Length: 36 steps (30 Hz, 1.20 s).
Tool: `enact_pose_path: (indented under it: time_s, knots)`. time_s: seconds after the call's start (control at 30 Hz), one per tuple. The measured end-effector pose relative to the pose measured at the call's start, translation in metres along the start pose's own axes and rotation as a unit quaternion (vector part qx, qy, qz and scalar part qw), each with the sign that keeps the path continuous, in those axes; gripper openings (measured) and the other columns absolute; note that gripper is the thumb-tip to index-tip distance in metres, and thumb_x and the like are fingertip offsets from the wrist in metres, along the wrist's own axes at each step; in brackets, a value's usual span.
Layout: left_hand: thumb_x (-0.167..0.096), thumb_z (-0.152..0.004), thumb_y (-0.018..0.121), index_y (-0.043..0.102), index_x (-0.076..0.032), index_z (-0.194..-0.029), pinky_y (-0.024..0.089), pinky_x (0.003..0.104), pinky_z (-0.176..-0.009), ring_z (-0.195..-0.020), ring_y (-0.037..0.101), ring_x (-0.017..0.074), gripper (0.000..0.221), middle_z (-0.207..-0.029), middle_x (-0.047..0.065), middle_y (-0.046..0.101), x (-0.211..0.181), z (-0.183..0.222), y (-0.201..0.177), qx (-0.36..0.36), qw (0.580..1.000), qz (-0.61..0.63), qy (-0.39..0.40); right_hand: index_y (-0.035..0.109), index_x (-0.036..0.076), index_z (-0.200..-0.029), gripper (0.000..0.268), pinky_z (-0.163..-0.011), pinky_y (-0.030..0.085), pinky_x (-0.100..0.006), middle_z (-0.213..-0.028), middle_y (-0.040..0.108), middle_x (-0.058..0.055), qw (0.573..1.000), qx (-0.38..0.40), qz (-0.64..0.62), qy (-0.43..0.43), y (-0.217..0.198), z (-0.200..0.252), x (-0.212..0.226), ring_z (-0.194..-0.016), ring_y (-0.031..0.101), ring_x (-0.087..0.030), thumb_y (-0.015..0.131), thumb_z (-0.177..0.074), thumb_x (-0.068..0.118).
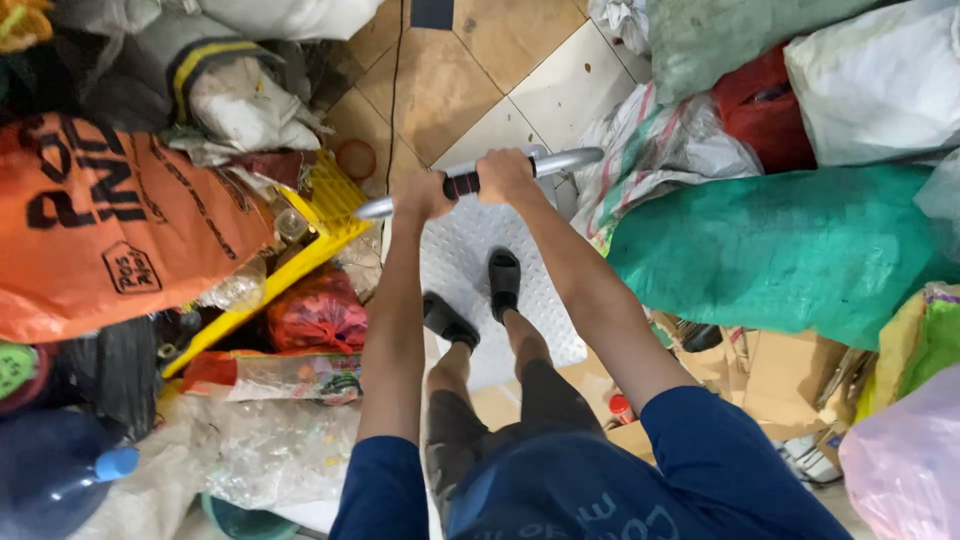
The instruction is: Moving large sacks of waste and organizing a metal trolley in a cluttered recycling or storage area.
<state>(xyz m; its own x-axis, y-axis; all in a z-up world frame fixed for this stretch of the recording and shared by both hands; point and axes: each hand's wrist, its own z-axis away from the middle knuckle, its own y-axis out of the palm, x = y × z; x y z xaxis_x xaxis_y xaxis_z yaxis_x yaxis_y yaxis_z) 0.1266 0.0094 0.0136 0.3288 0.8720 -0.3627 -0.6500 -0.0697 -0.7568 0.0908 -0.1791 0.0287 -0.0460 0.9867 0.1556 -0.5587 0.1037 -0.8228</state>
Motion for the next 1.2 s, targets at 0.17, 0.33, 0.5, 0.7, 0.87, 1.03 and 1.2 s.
enact_pose_path:
  time_s: [0.17, 0.33, 0.5, 0.7, 0.87, 1.03, 1.2]
  knots:
    - [-0.036, -0.075, 0.071, 0.079, -0.015, -0.103, 0.054, 0.053, -0.091, -0.102, 0.071, 0.0384, 0.035, -0.106, 0.018, 0.075, -0.004, 0.003, -0.019, -0.027, 0.999, 0.006, -0.018, 0.080, 0.011, -0.098, 0.029, -0.087, 0.057, -0.047, -0.103, 0.075, -0.017, 1.000, -0.010, 0.002, 0.024, -0.007, -0.006, 0.004, -0.100, 0.073, -0.034, 0.071, -0.072, 0.023]
    - [-0.035, -0.077, 0.070, 0.079, -0.013, -0.103, 0.057, 0.052, -0.087, -0.098, 0.071, 0.0407, 0.035, -0.102, 0.022, 0.074, 0.001, -0.001, -0.005, -0.026, 0.999, -0.015, 0.031, 0.081, 0.013, -0.094, 0.027, -0.085, 0.056, -0.048, -0.095, 0.076, -0.018, 0.999, -0.032, -0.004, 0.028, 0.019, 0.002, -0.002, -0.096, 0.073, -0.035, 0.072, -0.069, 0.021]
    - [-0.038, -0.076, 0.071, 0.077, -0.009, -0.097, 0.058, 0.053, -0.081, -0.090, 0.072, 0.0411, 0.037, -0.094, 0.023, 0.074, 0.012, 0.003, 0.025, -0.034, 0.996, -0.036, 0.080, 0.081, 0.014, -0.093, 0.026, -0.080, 0.059, -0.048, -0.091, 0.077, -0.018, 0.999, -0.027, -0.014, 0.030, 0.032, 0.010, 0.005, -0.089, 0.075, -0.035, 0.072, -0.069, 0.021]
    - [-0.038, -0.079, 0.069, 0.076, -0.008, -0.093, 0.058, 0.052, -0.079, -0.083, 0.073, 0.0403, 0.034, -0.087, 0.021, 0.075, 0.017, 0.027, 0.032, -0.034, 0.994, -0.051, 0.085, 0.081, 0.012, -0.090, 0.029, -0.076, 0.060, -0.047, -0.088, 0.076, -0.018, 1.000, 0.006, -0.013, 0.023, 0.029, 0.023, 0.019, -0.084, 0.076, -0.036, 0.072, -0.064, 0.021]
    - [-0.038, -0.077, 0.070, 0.075, -0.008, -0.092, 0.057, 0.053, -0.076, -0.079, 0.073, 0.0409, 0.034, -0.083, 0.021, 0.075, 0.011, 0.014, 0.021, -0.036, 0.996, -0.039, 0.076, 0.080, 0.012, -0.090, 0.031, -0.074, 0.059, -0.047, -0.087, 0.076, -0.018, 0.999, 0.005, -0.037, 0.024, 0.017, 0.018, 0.010, -0.084, 0.075, -0.037, 0.071, -0.062, 0.019]
    - [-0.041, -0.079, 0.071, 0.077, -0.010, -0.094, 0.058, 0.054, -0.077, -0.086, 0.073, 0.0405, 0.035, -0.090, 0.020, 0.075, -0.007, -0.006, -0.008, -0.069, 0.990, -0.059, 0.104, 0.081, 0.012, -0.092, 0.028, -0.077, 0.059, -0.049, -0.090, 0.076, -0.019, 0.999, -0.034, -0.018, 0.030, 0.006, 0.007, -0.012, -0.086, 0.075, -0.037, 0.072, -0.068, 0.024]
    - [-0.040, -0.079, 0.071, 0.078, -0.011, -0.097, 0.057, 0.054, -0.074, -0.084, 0.073, 0.0418, 0.035, -0.090, 0.022, 0.074, -0.017, -0.055, -0.017, -0.086, 0.989, -0.070, 0.097, 0.080, 0.009, -0.092, 0.033, -0.078, 0.056, -0.054, -0.095, 0.075, -0.021, 0.994, -0.098, -0.012, 0.052, -0.007, -0.020, -0.050, -0.090, 0.073, -0.039, 0.074, -0.063, 0.026]
